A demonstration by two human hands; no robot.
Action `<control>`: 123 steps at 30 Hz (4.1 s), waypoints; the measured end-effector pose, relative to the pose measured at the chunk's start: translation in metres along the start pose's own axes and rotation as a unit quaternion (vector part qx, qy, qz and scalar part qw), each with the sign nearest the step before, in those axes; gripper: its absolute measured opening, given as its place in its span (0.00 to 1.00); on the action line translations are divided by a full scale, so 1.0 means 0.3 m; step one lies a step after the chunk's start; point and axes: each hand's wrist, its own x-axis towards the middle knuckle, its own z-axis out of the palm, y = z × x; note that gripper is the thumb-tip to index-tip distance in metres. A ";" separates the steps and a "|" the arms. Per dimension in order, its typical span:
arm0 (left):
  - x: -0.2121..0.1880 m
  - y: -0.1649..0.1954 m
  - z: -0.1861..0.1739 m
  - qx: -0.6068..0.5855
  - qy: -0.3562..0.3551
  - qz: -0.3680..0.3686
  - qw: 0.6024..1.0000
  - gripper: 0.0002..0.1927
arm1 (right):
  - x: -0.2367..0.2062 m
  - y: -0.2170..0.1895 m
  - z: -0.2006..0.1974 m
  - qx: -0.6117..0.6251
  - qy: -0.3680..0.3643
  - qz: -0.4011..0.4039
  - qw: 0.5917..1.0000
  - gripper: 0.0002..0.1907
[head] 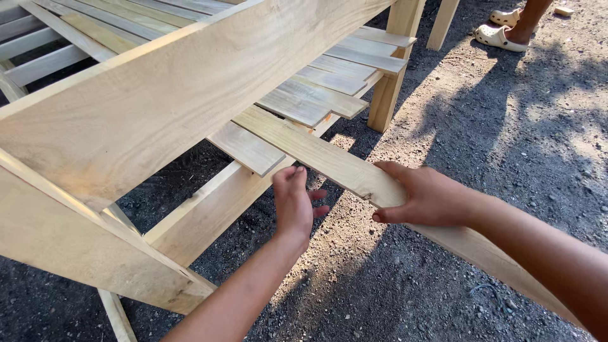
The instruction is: The person carries thin wooden slats one at a time from a pile on the gravel ground to a wooden furniture frame and slots each slat into place between the frame's side rails, pressing them down to seat them. The person repeats this handling cycle for several slats, building up the slatted surface of the frame.
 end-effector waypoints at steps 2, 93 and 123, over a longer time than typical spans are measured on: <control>-0.025 -0.024 -0.038 0.043 0.096 0.141 0.984 0.15 | 0.002 -0.004 0.022 0.016 0.057 -0.016 0.998 0.52; 0.217 0.066 -0.243 -0.038 0.214 -0.048 0.975 0.23 | 0.091 -0.228 0.290 -0.109 0.049 -0.244 0.962 0.51; 0.060 0.123 -0.344 0.354 0.287 0.029 0.890 0.24 | 0.289 -0.359 0.403 0.001 0.310 -0.349 0.885 0.33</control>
